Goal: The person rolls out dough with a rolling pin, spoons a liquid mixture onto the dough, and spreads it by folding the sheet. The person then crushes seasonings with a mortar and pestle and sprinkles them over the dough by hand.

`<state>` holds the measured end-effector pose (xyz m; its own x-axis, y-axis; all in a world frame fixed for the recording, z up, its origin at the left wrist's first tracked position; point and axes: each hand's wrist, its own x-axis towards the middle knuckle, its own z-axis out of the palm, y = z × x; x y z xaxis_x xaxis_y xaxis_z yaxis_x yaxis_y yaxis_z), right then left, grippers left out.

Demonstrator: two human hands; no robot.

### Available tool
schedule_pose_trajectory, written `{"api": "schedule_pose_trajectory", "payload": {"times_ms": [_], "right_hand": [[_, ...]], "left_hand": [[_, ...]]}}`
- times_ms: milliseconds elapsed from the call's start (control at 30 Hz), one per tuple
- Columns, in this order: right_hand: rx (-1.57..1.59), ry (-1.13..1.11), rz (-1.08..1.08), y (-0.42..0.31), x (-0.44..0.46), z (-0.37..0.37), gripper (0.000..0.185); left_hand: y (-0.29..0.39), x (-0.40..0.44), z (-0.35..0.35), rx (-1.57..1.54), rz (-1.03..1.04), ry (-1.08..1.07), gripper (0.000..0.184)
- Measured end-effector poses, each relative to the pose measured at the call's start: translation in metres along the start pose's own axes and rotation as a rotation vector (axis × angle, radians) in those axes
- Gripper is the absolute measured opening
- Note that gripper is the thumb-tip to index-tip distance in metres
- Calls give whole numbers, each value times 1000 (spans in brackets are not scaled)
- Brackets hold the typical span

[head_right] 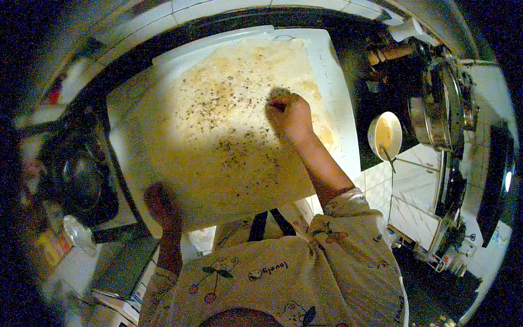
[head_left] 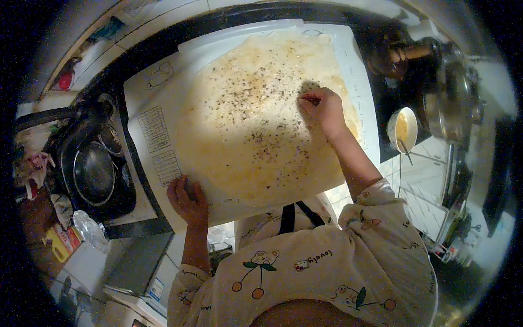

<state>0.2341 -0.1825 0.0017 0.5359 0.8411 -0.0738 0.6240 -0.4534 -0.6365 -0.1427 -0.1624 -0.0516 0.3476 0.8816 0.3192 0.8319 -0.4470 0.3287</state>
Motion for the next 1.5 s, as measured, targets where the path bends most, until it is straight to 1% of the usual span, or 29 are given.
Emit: {"api": "schedule_pose_trajectory", "payload": {"times_ms": [67,167,267,367,467,567,667,767,833,867,933,1000,1067,1100,1133,1200,1233,1300,1333,1367,1500], "right_hand": [[-143,18,-42,-11,1,-3,13],[-235,0,-7,-4,4,7,14],[-326,18,-96,-5,5,7,15],[-265,61,-131,6,5,12,13],[-256,49,-88,-5,2,5,14],[-57,108,-82,-1,-4,-1,13],[128,48,86,9,-20,-7,13],[489,-179,236,7,-49,-18,11],[647,-285,350,-13,-70,-34,9],[724,-334,401,-25,-79,-44,9],[803,-371,362,-37,-95,-57,8],[842,-412,305,-49,-110,-69,8],[848,-443,220,-63,-124,-81,7],[853,-432,163,-67,-133,-83,5],[709,-395,-15,-72,-141,-86,5],[416,-300,-356,-84,-157,-98,7],[253,-307,-380,-92,-168,-110,18],[147,-309,-409,-96,-182,-133,22],[95,-309,-416,-93,-191,-142,24],[95,-219,-501,-86,-198,-149,28],[139,-127,-498,-71,-225,-182,30]], "left_hand": [[0,0,0,9,-14,-11,29],[-3,-3,3,54,3,-6,29],[-4,-4,4,45,7,-7,29],[-2,-3,2,34,-23,-35,30],[-2,-4,1,5,-22,-9,31],[0,-2,-1,-28,-12,15,31],[1,-1,-3,-37,-26,13,30],[-8,-8,2,-87,-24,49,29],[-7,-5,-3,-145,2,97,29],[-1,-2,-7,-268,-104,95,29],[33,5,-22,-517,-329,77,31],[89,23,-37,-1148,-521,-11,36],[130,24,-32,-1424,-373,-270,45],[159,30,-43,-1824,-557,-431,50],[187,35,-55,-2218,-742,-610,55],[214,29,-41,-2830,-494,-989,60],[232,26,-50,-2756,-540,-977,60],[264,20,-73,-2602,-637,-968,60],[273,14,-76,-2603,-619,-979,60],[281,10,-78,-2606,-601,-992,60],[311,-9,-89,-2618,-504,-1066,60]]}}
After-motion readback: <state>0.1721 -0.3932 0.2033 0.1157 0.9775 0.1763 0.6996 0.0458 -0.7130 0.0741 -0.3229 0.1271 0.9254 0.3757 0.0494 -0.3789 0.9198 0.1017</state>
